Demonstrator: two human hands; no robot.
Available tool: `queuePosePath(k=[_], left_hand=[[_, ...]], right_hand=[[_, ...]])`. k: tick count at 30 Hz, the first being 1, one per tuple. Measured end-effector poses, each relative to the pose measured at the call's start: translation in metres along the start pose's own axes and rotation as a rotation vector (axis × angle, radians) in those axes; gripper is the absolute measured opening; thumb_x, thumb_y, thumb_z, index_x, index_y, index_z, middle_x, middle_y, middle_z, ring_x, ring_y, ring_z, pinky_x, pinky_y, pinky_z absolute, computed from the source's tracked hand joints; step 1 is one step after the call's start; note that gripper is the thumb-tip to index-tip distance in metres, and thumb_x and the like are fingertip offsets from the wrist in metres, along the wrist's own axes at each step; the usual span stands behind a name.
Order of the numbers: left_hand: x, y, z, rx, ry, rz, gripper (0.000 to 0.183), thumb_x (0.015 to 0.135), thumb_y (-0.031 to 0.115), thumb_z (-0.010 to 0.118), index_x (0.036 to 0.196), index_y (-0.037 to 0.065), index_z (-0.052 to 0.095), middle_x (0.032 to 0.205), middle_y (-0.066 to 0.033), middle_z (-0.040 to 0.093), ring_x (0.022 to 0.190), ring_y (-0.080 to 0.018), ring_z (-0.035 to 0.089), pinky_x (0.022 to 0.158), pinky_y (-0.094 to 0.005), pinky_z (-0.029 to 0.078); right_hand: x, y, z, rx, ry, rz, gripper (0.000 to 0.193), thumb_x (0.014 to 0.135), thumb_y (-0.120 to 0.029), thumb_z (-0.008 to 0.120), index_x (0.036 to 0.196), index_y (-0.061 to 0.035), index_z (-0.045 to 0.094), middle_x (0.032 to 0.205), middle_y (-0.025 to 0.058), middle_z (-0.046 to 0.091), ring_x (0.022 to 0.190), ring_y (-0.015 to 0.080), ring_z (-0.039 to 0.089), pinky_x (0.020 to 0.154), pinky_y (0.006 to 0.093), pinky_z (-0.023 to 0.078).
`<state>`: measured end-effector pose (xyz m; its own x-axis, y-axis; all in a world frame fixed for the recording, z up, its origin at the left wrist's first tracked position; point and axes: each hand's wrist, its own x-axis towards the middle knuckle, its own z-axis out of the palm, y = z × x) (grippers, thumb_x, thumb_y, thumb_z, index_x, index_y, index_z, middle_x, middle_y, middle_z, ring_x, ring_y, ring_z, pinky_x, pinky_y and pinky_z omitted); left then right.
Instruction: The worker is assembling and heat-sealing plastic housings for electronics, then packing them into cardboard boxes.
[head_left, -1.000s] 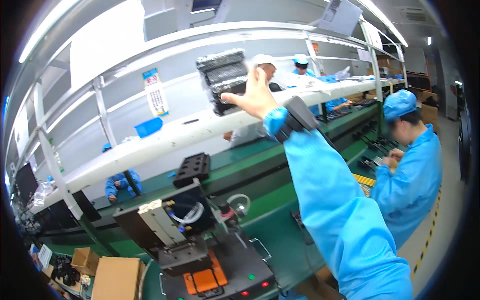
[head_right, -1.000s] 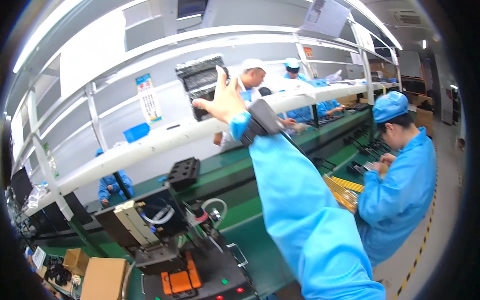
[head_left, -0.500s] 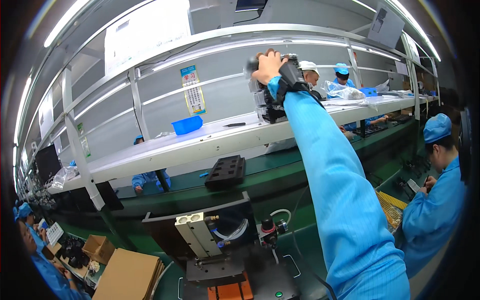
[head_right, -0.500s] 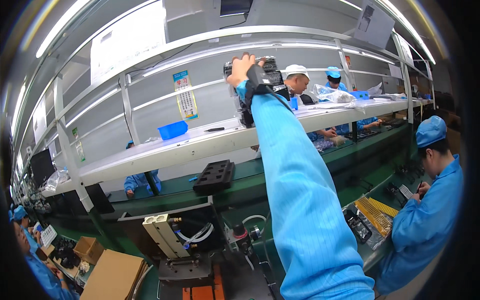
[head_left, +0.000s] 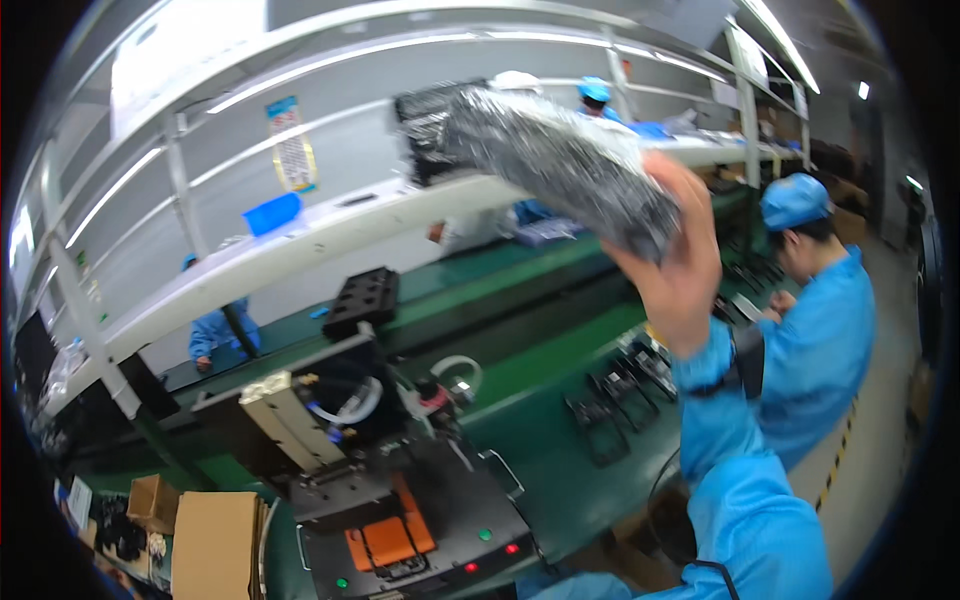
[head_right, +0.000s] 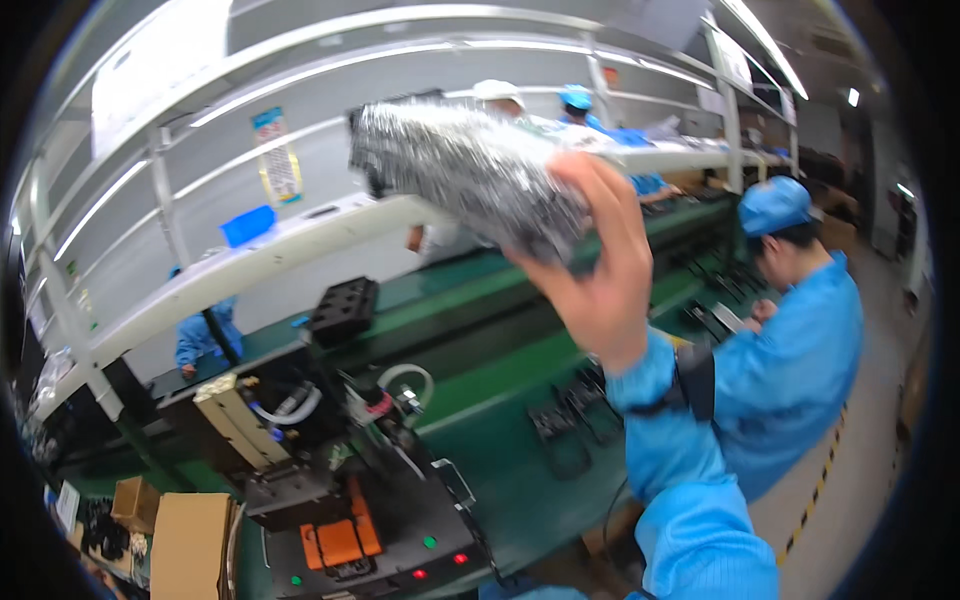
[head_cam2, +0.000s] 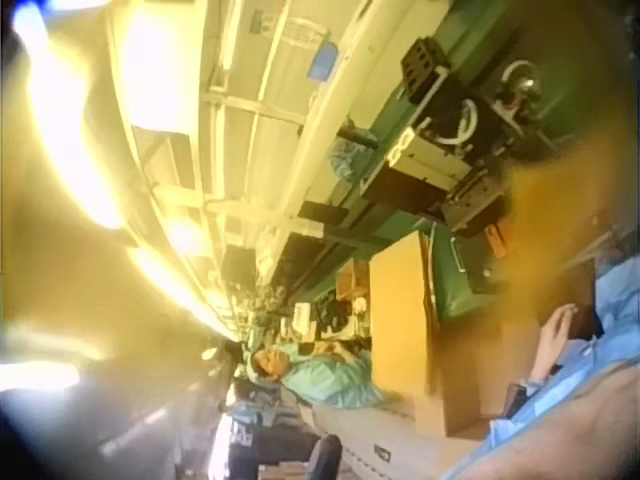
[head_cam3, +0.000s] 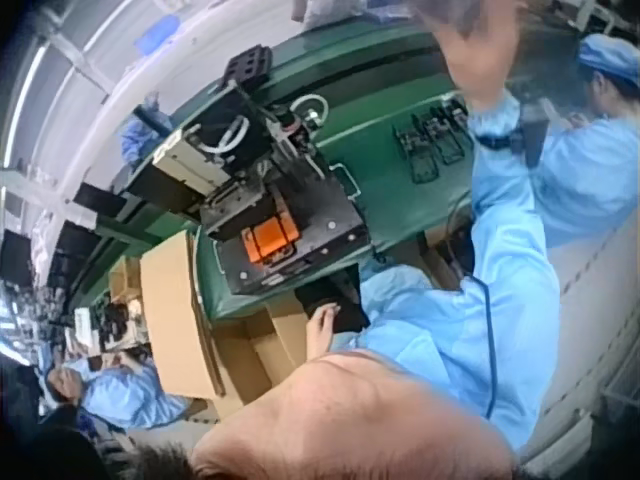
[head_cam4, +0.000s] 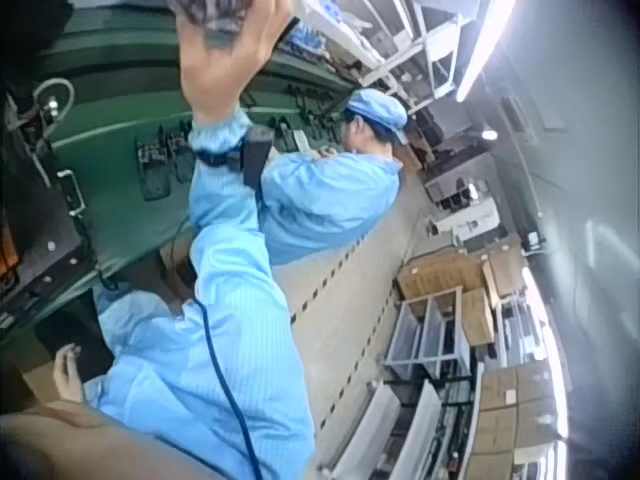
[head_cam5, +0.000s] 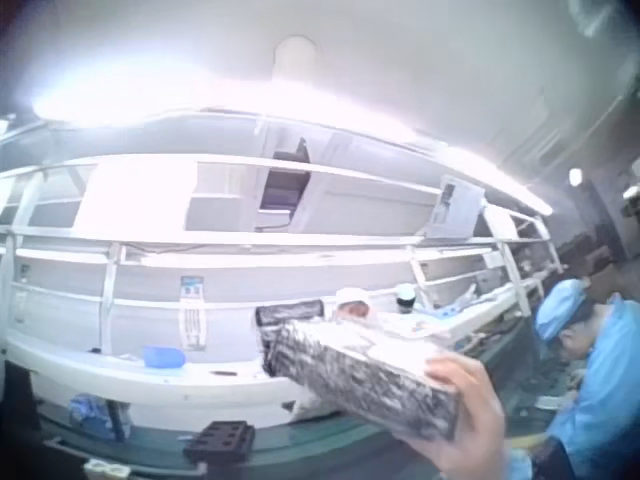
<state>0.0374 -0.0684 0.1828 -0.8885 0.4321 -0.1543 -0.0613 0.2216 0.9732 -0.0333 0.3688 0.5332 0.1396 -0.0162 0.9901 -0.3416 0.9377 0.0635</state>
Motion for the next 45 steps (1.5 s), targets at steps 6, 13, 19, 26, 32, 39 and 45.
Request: queuePosePath(k=[6,13,19,26,32,39,45], left_hand=[[0.018,0.011,-0.038,-0.123,-0.282,-0.005,0.024,0.103,0.015,0.049,0.117,0.005,0.066,0.105,-0.0133,0.072,0.102,-0.022,0.066,0.091,-0.0303,0.05],[0.021,0.085,-0.009,-0.279,-0.38,0.225,0.065,0.099,0.054,0.046,0.131,-0.003,0.045,0.121,-0.0195,0.058,0.104,-0.0243,0.06,0.085,-0.0344,0.051],[-0.007,0.017,-0.012,-0.942,-0.459,-0.211,0.073,0.095,0.039,0.057,0.149,-0.001,0.029,0.145,-0.0174,0.045,0.13,-0.0277,0.048,0.109,-0.0408,0.04],[-0.076,-0.031,0.006,-0.432,0.074,0.085,0.093,0.077,0.008,0.075,0.152,-0.002,0.021,0.157,-0.0196,0.025,0.146,-0.0294,0.025,0.119,-0.0392,0.02],[-0.101,-0.046,0.02,-0.422,0.051,0.025,0.106,0.074,0.009,0.081,0.154,-0.002,0.012,0.159,-0.021,0.017,0.148,-0.0275,0.017,0.119,-0.0396,0.017],[-0.091,-0.056,0.0,-0.172,0.135,0.141,0.071,0.067,0.006,0.088,0.126,-0.002,0.049,0.119,-0.0198,0.063,0.111,-0.0316,0.063,0.097,-0.042,0.049],[-0.076,-0.073,-0.003,-0.042,0.218,0.407,0.062,0.068,0.015,0.088,0.117,-0.003,0.054,0.114,-0.0279,0.064,0.108,-0.0405,0.064,0.095,-0.0473,0.05]], right_hand=[[-0.177,-0.118,-0.167,0.473,0.101,0.846,0.062,0.074,-0.017,0.079,0.128,-0.0028,0.053,0.132,0.0173,0.052,0.127,0.0379,0.048,0.11,0.0505,0.034],[-0.26,-0.225,-0.195,1.003,-0.215,1.076,0.03,0.082,-0.018,0.074,0.105,-0.0036,0.061,0.112,0.0256,0.061,0.122,0.0442,0.051,0.102,0.0607,0.039],[-0.327,-0.224,-0.149,1.549,-0.591,1.093,0.049,0.067,-0.017,0.086,0.112,-0.0083,0.067,0.138,0.0269,0.049,0.139,0.0464,0.032,0.115,0.0609,0.015],[-0.371,-0.235,-0.145,1.518,-0.571,2.055,0.061,0.089,0.001,0.06,0.146,0.0002,0.039,0.147,0.0177,0.044,0.138,0.027,0.041,0.111,0.0382,0.036],[-0.377,-0.277,-0.12,1.042,-0.953,1.609,0.061,0.081,-0.003,0.076,0.136,-0.0005,0.05,0.13,0.0103,0.052,0.126,0.0206,0.05,0.107,0.0324,0.039],[-0.335,-0.269,-0.105,1.18,-0.973,1.113,0.048,0.073,-0.006,0.081,0.118,-0.0012,0.065,0.124,0.0141,0.057,0.127,0.0355,0.051,0.105,0.0443,0.042],[-0.331,-0.275,-0.098,0.825,-1.084,0.916,0.035,0.073,-0.008,0.081,0.107,-0.0049,0.072,0.12,0.0131,0.059,0.118,0.0342,0.057,0.097,0.0416,0.049]])
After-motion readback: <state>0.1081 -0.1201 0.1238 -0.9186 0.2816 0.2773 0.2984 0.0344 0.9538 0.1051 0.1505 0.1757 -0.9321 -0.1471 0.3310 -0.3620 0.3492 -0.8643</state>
